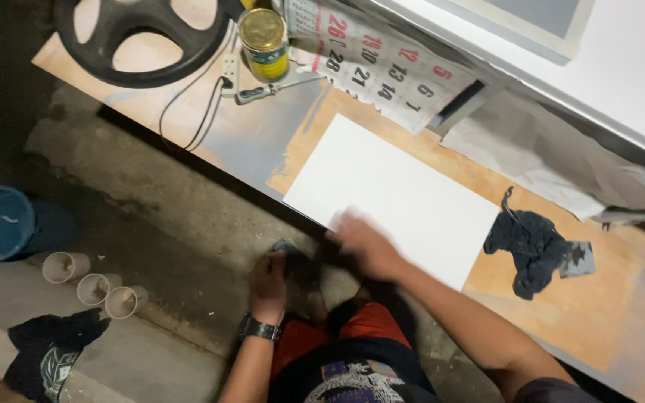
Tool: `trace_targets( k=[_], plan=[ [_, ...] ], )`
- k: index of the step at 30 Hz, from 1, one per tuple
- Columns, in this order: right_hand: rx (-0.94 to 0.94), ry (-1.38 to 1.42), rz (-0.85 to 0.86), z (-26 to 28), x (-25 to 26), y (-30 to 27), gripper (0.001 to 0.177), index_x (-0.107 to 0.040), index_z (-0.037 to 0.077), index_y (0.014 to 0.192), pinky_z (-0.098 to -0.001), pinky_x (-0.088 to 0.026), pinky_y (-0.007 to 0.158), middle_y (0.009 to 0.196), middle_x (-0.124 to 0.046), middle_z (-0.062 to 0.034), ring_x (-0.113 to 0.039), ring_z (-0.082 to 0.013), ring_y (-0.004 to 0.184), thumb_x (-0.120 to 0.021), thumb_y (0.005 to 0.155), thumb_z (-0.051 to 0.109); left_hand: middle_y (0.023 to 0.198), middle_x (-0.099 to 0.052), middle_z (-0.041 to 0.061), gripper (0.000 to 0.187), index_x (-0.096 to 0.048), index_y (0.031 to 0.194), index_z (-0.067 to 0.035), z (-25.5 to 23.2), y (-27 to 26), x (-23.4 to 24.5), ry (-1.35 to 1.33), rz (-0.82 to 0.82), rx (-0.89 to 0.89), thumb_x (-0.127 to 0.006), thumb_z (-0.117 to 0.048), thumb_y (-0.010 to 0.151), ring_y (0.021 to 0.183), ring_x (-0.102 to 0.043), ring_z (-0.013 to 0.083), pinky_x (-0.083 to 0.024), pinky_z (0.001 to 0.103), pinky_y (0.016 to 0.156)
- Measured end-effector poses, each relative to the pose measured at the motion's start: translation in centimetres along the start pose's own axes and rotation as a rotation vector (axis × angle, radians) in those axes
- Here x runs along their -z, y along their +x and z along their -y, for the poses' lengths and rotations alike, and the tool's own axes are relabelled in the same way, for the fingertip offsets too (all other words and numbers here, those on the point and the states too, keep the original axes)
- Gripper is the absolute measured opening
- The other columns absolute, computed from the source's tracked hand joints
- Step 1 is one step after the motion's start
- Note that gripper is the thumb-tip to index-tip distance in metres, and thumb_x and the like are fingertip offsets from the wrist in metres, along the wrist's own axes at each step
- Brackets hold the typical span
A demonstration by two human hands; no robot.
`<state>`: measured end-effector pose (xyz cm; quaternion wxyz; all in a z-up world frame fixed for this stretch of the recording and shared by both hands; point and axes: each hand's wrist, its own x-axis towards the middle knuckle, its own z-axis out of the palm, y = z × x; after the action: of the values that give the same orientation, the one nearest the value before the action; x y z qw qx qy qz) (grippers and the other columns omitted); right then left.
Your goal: The person sands a white rectangular board on a workbench using a sanding block, then wipes the surface with their hand. They continue sanding the board and later sand a long white rod held in their left hand.
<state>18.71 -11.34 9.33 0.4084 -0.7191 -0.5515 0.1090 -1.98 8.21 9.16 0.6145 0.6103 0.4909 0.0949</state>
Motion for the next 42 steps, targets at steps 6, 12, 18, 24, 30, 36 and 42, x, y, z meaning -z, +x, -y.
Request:
trace_targets(
  k=[6, 12, 18, 24, 30, 36, 42],
  plan=[
    [-0.767, -0.691, -0.142, -7.8, 4.5, -3.1, 0.074, -0.045, 0.003, 0.171, -0.0732, -0.025, 0.127, 0.177, -0.041, -0.0247, -0.029, -0.0581, 0.162, -0.059, 0.107, 0.039, 0.105, -0.076, 0.020, 0.028, -0.081, 0.110, -0.007, 0.2, -1.0, -2.2, -0.105, 0.033, -0.062, -0.062, -0.026, 0.117, 0.114, -0.073, 0.0356, -0.059, 0.055, 0.096],
    [0.246, 0.119, 0.188, 3.9, -5.6, -7.5, 0.041, -0.070, 0.027, 0.148, -0.0611, -0.034, 0.120, 0.167, -0.057, -0.0111, -0.049, -0.0493, 0.153, -0.055, 0.114, 0.044, 0.095, -0.074, 0.025, 0.031, -0.075, 0.107, 0.003, 3.5, 1.8, -3.1, -0.145, 0.131, -0.092, -0.062, -0.024, 0.115, 0.126, -0.056, 0.0262, -0.052, 0.062, 0.085],
    [-0.440, -0.371, -0.241, -6.1, 2.9, -9.0, 0.055, -0.053, 0.003, 0.163, -0.0565, -0.035, 0.130, 0.162, -0.056, -0.0280, -0.047, -0.0489, 0.154, -0.047, 0.113, 0.026, 0.086, -0.070, 0.004, 0.019, -0.079, 0.107, -0.006, -4.1, -1.7, -4.6, -0.133, 0.083, 0.020, -0.070, -0.022, 0.110, 0.085, -0.066, 0.0135, -0.063, 0.034, 0.085],
    [-1.011, -0.561, -0.197, -3.9, 4.6, -9.7, 0.082, -0.036, 0.004, 0.174, -0.0641, -0.020, 0.133, 0.173, -0.038, -0.0356, -0.023, -0.0585, 0.164, -0.063, 0.106, 0.039, 0.082, -0.065, 0.005, 0.021, -0.078, 0.109, -0.003, -4.4, -2.6, -5.0, -0.149, 0.154, -0.001, -0.067, -0.020, 0.113, 0.081, -0.065, 0.0117, -0.065, 0.030, 0.085],
    [0.455, -0.321, 0.053, 2.4, -6.7, -11.1, 0.033, -0.073, 0.013, 0.123, -0.0772, -0.046, 0.116, 0.130, -0.070, -0.0076, -0.062, -0.0437, 0.139, -0.046, 0.111, 0.027, 0.080, -0.061, 0.004, 0.018, -0.080, 0.106, -0.004, -4.9, -2.6, -5.7, -0.096, 0.216, -0.015, -0.068, -0.018, 0.111, 0.079, -0.066, 0.0121, -0.066, 0.033, 0.084],
    [-0.756, -0.363, -0.087, -0.3, 4.3, -14.6, 0.067, -0.035, 0.003, 0.173, -0.0611, -0.012, 0.137, 0.177, -0.032, -0.0299, -0.022, -0.0507, 0.166, -0.045, 0.113, 0.032, 0.078, -0.062, 0.003, 0.018, -0.079, 0.105, -0.006, -4.2, -1.8, -6.7, -0.075, 0.248, -0.041, -0.068, -0.020, 0.111, 0.076, -0.064, 0.0101, -0.064, 0.028, 0.080],
    [-0.987, -0.404, 0.022, 2.4, 4.3, -16.4, 0.101, -0.030, 0.006, 0.175, -0.0664, -0.024, 0.133, 0.180, -0.029, -0.0258, -0.019, -0.0535, 0.167, -0.076, 0.095, 0.048, 0.076, -0.062, 0.004, 0.019, -0.080, 0.103, -0.007, -3.2, -2.2, -7.0, -0.051, 0.273, -0.030, -0.069, -0.020, 0.111, 0.073, -0.064, 0.0103, -0.064, 0.028, 0.079]
  ],
)
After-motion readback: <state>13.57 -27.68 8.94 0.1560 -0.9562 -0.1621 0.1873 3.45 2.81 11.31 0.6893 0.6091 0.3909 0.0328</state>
